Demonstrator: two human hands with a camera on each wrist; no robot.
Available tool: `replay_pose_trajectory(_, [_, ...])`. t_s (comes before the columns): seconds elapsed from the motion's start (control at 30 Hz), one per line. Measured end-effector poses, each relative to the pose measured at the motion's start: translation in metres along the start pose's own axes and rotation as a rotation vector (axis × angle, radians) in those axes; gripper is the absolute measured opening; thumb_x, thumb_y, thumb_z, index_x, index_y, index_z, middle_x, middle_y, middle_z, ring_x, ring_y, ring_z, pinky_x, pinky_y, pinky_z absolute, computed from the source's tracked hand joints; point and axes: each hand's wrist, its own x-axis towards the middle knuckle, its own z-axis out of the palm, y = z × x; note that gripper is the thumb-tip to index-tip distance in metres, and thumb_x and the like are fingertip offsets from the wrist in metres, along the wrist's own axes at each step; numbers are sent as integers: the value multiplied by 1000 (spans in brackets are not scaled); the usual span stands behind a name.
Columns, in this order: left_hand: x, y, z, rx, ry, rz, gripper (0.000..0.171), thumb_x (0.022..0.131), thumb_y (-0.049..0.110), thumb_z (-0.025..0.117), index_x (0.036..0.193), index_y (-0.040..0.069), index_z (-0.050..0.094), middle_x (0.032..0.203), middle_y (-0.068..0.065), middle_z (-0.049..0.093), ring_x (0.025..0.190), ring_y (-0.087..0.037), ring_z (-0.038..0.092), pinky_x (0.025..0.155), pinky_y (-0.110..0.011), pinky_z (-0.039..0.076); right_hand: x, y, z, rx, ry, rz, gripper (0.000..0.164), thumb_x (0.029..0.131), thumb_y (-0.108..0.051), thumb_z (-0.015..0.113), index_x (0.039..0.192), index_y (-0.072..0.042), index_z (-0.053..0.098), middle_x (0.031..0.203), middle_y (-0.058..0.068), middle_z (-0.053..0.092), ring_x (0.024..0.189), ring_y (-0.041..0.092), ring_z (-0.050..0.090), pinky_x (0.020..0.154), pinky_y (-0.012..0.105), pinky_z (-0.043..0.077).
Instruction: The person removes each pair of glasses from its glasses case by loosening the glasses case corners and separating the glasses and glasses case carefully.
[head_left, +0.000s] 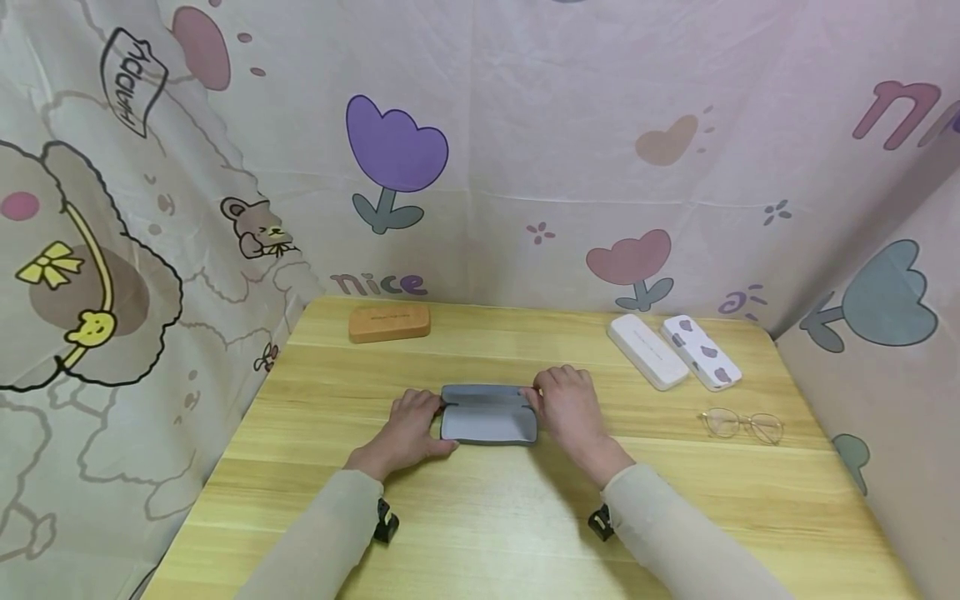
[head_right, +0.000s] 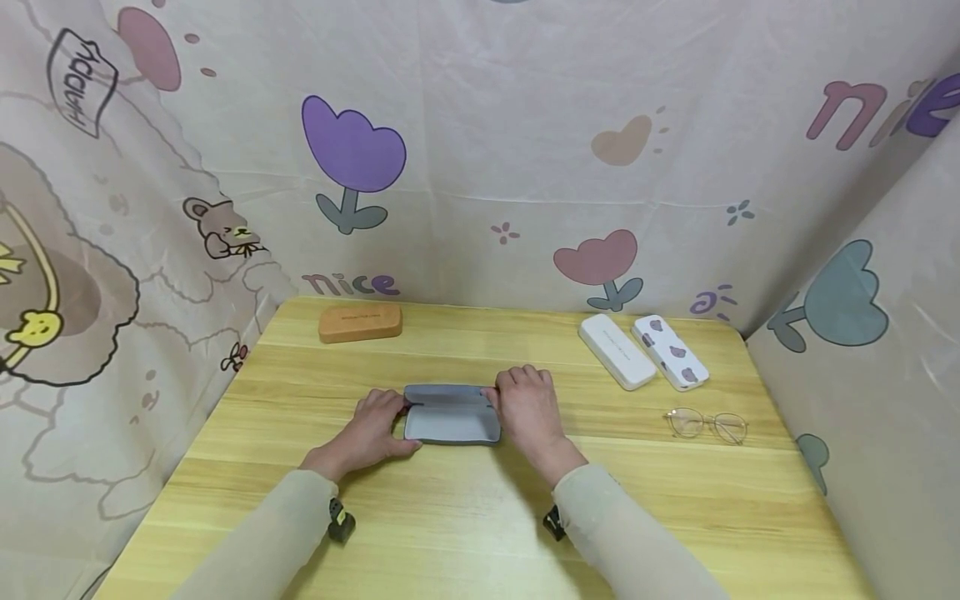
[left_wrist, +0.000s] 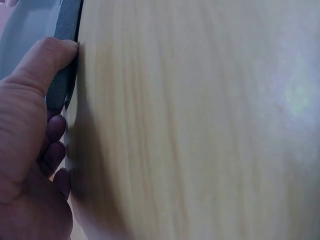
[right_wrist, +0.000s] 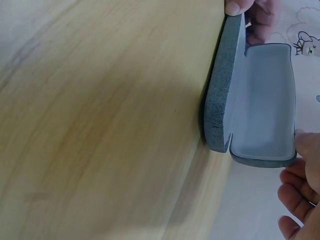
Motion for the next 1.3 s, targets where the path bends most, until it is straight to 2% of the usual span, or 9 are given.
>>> replay_pose_trajectory(0.33, [0, 1, -1, -3, -6, -2, 66, 85, 47, 85, 131, 3, 64, 136, -8, 62, 129, -30, 46, 110, -49, 35, 2, 1, 1, 26, -26, 16, 21, 94, -31, 80, 91, -12, 74, 89, 4, 74, 85, 27, 65, 78, 45, 49])
replay_pose_trajectory(0.5, [1, 2, -1, -1, -13, -4, 68, 86, 47, 85, 133, 3, 64, 137, -8, 62, 130, -30, 46, 111, -49, 35, 1, 0, -1, 41, -34, -7, 19, 93, -28, 81, 89, -11, 73, 87, 3, 73, 84, 26, 64, 77, 44, 47])
replay_pose_trajectory(0.73, [0, 4, -5, -5, -13, -3, 71, 86, 45, 86, 136, 0, 63, 138, -10, 63, 131, -30, 46, 112, -50, 36, -4, -3, -1, 1, 2, -57, 22, 93, -29, 82, 88, -11, 70, 83, 2, 71, 81, 26, 62, 73, 40, 45])
replay_pose_trajectory(1.3, [-1, 4, -5, 20, 1, 11, 72, 86, 45, 87, 135, -3, 64, 139, -12, 63, 133, -31, 48, 114, -51, 36, -12, -3, 1, -20, 28, -85, 22, 93, -29, 82, 87, -11, 70, 82, 2, 71, 79, 24, 61, 71, 39, 45])
